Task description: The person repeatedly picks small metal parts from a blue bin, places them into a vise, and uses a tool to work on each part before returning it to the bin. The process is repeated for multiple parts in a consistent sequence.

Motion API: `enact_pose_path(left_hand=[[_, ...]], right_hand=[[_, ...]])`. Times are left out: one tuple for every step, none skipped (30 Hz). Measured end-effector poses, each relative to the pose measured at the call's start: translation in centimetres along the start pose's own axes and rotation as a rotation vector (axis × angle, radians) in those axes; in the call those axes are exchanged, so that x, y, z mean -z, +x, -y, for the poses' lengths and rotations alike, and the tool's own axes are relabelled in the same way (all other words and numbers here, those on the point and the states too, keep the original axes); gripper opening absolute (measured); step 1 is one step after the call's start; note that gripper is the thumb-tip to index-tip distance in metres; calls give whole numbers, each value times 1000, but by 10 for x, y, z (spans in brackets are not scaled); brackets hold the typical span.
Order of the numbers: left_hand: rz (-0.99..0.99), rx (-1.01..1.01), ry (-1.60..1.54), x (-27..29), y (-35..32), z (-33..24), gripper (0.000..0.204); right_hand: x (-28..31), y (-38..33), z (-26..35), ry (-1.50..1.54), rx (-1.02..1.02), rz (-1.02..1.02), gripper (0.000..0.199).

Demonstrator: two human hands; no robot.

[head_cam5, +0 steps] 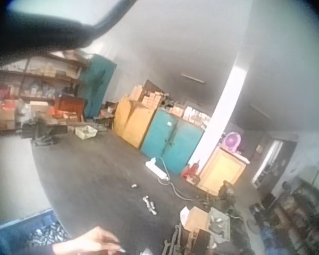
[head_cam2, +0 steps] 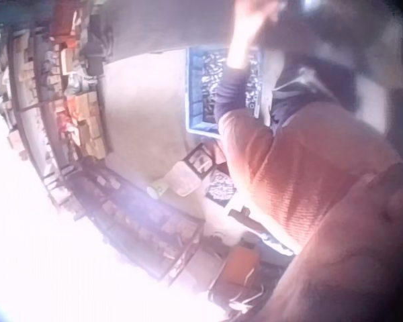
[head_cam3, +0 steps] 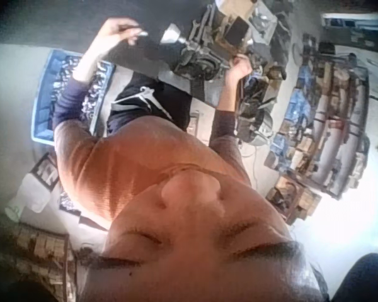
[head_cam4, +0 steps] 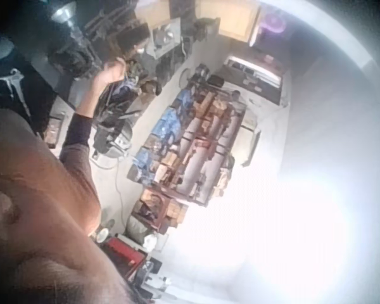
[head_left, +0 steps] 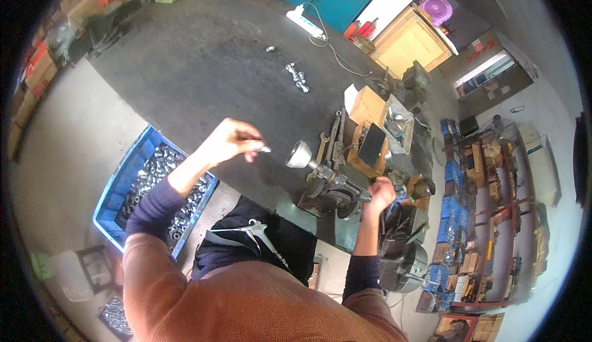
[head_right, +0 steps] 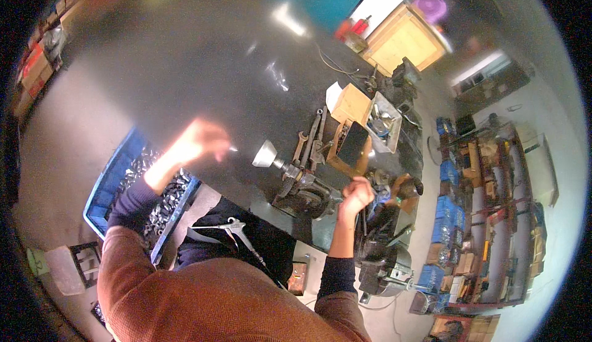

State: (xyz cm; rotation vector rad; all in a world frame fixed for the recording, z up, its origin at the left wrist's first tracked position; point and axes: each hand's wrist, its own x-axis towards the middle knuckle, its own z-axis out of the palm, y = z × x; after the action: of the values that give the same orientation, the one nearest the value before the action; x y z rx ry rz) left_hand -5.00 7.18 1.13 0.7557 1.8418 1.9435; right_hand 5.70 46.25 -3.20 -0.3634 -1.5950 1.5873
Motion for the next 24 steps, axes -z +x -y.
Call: enact_pose_path(left_hand=[[-17, 22, 89, 10, -12, -1, 15], [-44, 49, 178, 22, -30, 1, 16], [-88, 92, 209, 34, -48, 8, 16], [-136, 137, 238, 45, -69, 16, 16], [-182, 228, 320, 50, -86, 15, 16], [-235, 317, 405, 56, -104, 13, 17], [-187, 330, 728, 66, -122, 21, 19], [-136, 334, 1047, 74, -132, 28, 21], [-144, 369, 1103, 76, -129, 29, 22], [-153, 406, 1160, 77, -125, 28, 23], [-160, 444, 1218, 78, -120, 27, 23], [-177, 279, 1127, 71, -102, 19, 23], [-139, 268, 1057, 70, -82, 22, 26], [-112, 230, 1136, 59, -54, 18, 29], [-44, 157, 1090, 49, -23, 13, 29], [-7, -100, 1052, 45, 7, 26, 27], [60, -85, 914, 37, 43, 28, 23], [58, -101, 840, 24, 78, 28, 21], [33, -125, 898, 18, 109, 40, 21], [-13, -195, 942, 17, 139, 61, 23], [-11, -155, 972, 7, 168, 65, 24], [-25, -116, 1052, 3, 197, 80, 26], [18, 4, 1107, -10, 223, 77, 31], [-42, -41, 1134, -15, 239, 81, 32]], right_hand=[[0, 3, 12, 37, 61, 5, 15], [-4, 0, 34, 204, -80, -20, 14], [-1, -6, 44, 308, -29, 23, 15], [4, -16, 52, 411, 21, 70, 15], [7, -28, 63, 423, 55, 55, 17], [16, -39, 63, 440, 102, 89, 17], [19, -53, 67, 442, 56, 46, 16], [21, -65, 69, 414, 45, 37, 17], [25, -76, 66, 385, -60, 15, 18], [29, -86, 63, 357, -167, -6, 18], [37, -93, 53, 378, -217, 21, 19], [41, -97, 37, 401, -262, 54, 19], [42, -99, 23, 331, -335, 2, 19], [43, -98, 6, 373, -361, -38, 17], [39, -92, -5, 314, -410, -128, 16], [33, -85, -11, 255, -460, -217, 14], [34, -75, -21, 260, -497, -238, 9], [29, -70, -22, 278, -463, -230, 8], [21, -65, -22, 298, -436, -212, 8], [15, -61, -22, 315, -409, -189, 7], [15, -58, -17, 216, -441, -199, 8], [8, -59, -9, 265, -442, -214, 10], [19, -58, -22, 251, -418, -202, 10], [22, -59, -27, 240, -401, -177, 11]])
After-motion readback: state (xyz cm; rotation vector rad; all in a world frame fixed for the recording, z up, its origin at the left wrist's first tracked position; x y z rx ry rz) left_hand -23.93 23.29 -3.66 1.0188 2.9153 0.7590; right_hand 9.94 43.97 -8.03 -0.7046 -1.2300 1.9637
